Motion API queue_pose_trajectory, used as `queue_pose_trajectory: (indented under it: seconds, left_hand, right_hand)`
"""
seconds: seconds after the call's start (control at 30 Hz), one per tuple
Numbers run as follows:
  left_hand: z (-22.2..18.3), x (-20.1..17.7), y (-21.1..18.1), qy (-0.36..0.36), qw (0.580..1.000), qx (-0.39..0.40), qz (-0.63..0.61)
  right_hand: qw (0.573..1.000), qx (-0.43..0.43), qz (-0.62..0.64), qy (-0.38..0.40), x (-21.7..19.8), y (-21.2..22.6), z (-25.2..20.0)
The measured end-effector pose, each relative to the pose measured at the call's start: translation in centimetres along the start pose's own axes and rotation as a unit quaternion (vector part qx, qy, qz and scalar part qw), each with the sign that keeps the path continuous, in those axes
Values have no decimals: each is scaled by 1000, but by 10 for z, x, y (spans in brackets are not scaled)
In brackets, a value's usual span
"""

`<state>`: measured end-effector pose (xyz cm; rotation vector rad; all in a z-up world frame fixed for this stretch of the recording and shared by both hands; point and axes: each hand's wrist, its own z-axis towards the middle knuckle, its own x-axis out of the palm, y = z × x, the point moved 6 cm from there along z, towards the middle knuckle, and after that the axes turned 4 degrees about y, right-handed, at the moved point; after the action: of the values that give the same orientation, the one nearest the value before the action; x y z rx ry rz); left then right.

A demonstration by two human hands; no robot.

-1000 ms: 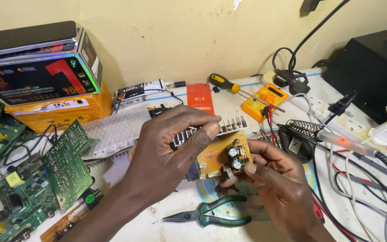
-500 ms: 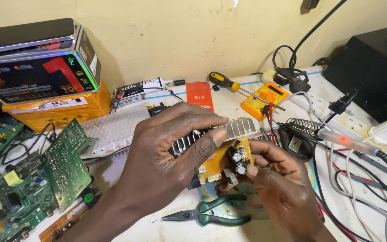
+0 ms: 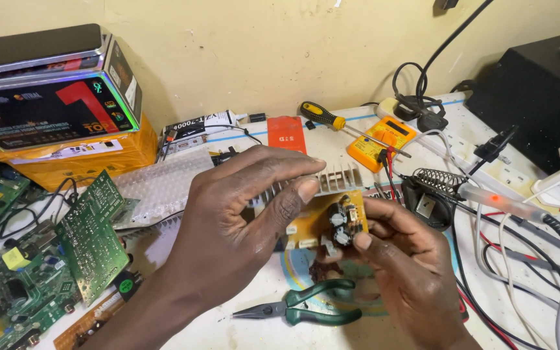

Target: Repairing and soldering electronic circuit boards using a soldering iron, screwdriver, and pliers.

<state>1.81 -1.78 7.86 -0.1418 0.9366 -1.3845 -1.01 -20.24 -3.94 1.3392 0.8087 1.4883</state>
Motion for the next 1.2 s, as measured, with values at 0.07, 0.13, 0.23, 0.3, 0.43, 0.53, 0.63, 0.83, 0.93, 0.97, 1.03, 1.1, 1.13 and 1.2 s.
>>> queue_pose_trajectory:
  seconds: [0.07, 0.13, 0.23, 0.3, 0.43, 0.53, 0.63, 0.83, 0.93, 0.97, 1.03, 1.1, 1.13, 1.2]
  left_hand:
    - [-2, 5, 12, 8, 999, -31, 39]
    - [-4, 9, 18, 16, 995, -64, 78]
    - [-6, 19, 37, 52, 970, -229, -62]
    - [-12, 23, 49, 46, 920, -337, -193]
    - [-18, 36, 66, -70, 776, -408, -476]
    - [-16, 29, 66, -53, 839, -302, -451]
    - [-12, 22, 54, -17, 885, -229, -406]
    - [-9, 13, 37, -12, 916, -170, -363]
    - [-8, 9, 32, -25, 926, -162, -340]
    - [-8, 8, 30, -27, 931, -157, -328]
    - [-8, 7, 27, -30, 936, -152, -316]
    - [-7, 7, 26, -36, 934, -144, -324]
    - [-7, 6, 24, -36, 934, -144, -324]
    - [-7, 4, 20, -43, 941, -136, -308]
  right_hand:
    - [997, -29, -68, -39, 2, 6, -1]
    - [986, -56, -136, -77, 4, 13, -3]
    - [881, -214, -415, -79, 21, 45, -9]
    - [796, -385, -465, 43, 50, 64, -19]
    - [752, -430, -496, 59, 64, 70, -30]
    - [726, -454, -510, 78, 64, 68, -33]
    - [718, -470, -508, 72, 60, 68, -34]
    - [716, -475, -507, 64, 59, 67, -34]
    - [716, -479, -504, 59, 59, 67, -35]
    - [718, -474, -507, 55, 60, 67, -36]
    - [720, -468, -510, 51, 59, 67, -36]
    - [717, -465, -517, 55, 56, 66, -36]
    - [717, -465, -517, 55, 56, 66, -36]
    - [712, -471, -519, 54, 55, 66, -37]
